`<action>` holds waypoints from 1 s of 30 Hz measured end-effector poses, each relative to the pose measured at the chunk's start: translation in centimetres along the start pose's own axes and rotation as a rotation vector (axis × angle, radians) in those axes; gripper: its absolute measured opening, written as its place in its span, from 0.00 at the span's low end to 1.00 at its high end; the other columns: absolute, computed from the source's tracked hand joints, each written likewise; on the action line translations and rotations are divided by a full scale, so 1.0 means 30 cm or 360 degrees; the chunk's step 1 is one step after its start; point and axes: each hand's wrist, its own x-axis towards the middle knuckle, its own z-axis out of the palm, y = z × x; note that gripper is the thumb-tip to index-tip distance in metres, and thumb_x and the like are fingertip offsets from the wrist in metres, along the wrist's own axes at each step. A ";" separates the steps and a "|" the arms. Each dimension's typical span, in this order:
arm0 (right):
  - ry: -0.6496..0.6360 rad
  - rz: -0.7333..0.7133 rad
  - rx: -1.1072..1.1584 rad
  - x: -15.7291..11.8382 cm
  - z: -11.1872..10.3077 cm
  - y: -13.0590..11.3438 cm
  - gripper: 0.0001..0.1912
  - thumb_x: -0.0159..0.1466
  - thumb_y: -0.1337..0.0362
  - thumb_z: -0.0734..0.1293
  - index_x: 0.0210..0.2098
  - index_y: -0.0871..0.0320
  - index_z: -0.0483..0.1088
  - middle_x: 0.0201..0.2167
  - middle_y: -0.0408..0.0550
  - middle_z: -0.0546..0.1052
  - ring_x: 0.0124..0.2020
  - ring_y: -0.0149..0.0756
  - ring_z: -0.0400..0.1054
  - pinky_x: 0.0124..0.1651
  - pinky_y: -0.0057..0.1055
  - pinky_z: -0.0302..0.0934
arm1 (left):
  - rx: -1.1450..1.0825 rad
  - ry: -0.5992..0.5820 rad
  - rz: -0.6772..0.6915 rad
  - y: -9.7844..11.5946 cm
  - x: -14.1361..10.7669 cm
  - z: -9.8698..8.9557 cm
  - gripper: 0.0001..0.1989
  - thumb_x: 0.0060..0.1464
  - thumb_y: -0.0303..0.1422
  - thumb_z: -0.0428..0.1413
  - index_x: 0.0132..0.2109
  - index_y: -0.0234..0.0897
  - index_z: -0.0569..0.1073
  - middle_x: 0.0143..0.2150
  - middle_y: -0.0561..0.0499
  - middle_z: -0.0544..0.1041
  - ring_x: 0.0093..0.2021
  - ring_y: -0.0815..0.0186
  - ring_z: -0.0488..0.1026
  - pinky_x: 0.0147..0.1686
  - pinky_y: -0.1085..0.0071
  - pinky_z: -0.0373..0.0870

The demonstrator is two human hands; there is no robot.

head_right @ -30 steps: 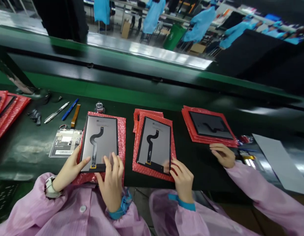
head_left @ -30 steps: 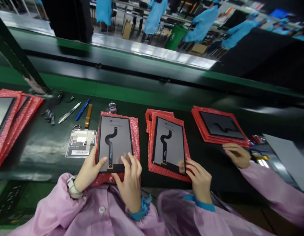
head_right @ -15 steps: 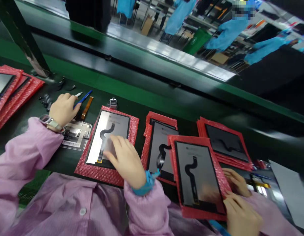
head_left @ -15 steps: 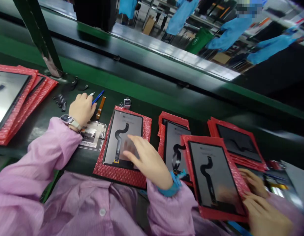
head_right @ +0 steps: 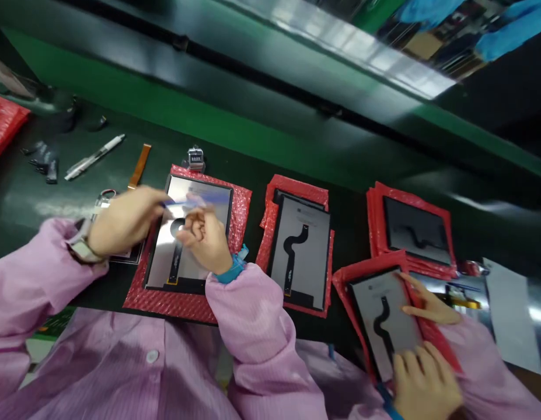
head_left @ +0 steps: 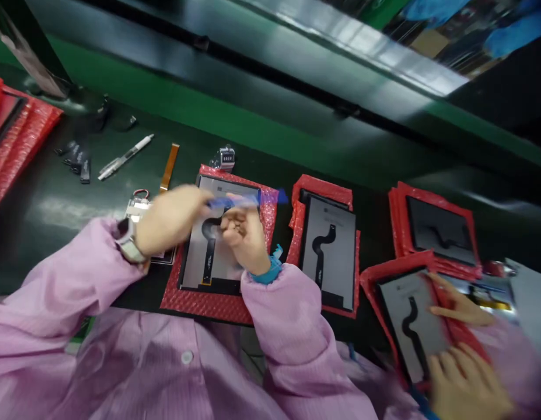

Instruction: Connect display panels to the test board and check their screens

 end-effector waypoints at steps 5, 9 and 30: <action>-0.0033 -0.0273 -0.0193 -0.025 0.005 -0.050 0.23 0.75 0.53 0.53 0.42 0.59 0.73 0.28 0.45 0.68 0.31 0.32 0.65 0.36 0.31 0.63 | -0.0303 -0.0430 -0.0127 0.044 -0.116 0.168 0.16 0.66 0.45 0.56 0.48 0.36 0.75 0.44 0.45 0.77 0.41 0.63 0.75 0.42 0.64 0.76; -0.0393 -0.0368 -0.0405 -0.030 -0.012 -0.099 0.16 0.72 0.61 0.55 0.44 0.60 0.73 0.30 0.47 0.72 0.32 0.32 0.68 0.35 0.30 0.64 | -0.0431 -0.0615 -0.0140 0.053 -0.120 0.150 0.15 0.64 0.44 0.56 0.40 0.37 0.78 0.34 0.47 0.77 0.34 0.64 0.73 0.35 0.69 0.72; -0.0503 -0.1116 -0.1003 -0.078 -0.015 -0.162 0.22 0.72 0.65 0.49 0.43 0.66 0.71 0.22 0.49 0.69 0.24 0.37 0.58 0.25 0.36 0.47 | -0.0392 -0.1562 0.0255 0.091 -0.120 0.029 0.08 0.63 0.36 0.59 0.35 0.43 0.81 0.27 0.54 0.79 0.24 0.69 0.70 0.25 0.74 0.57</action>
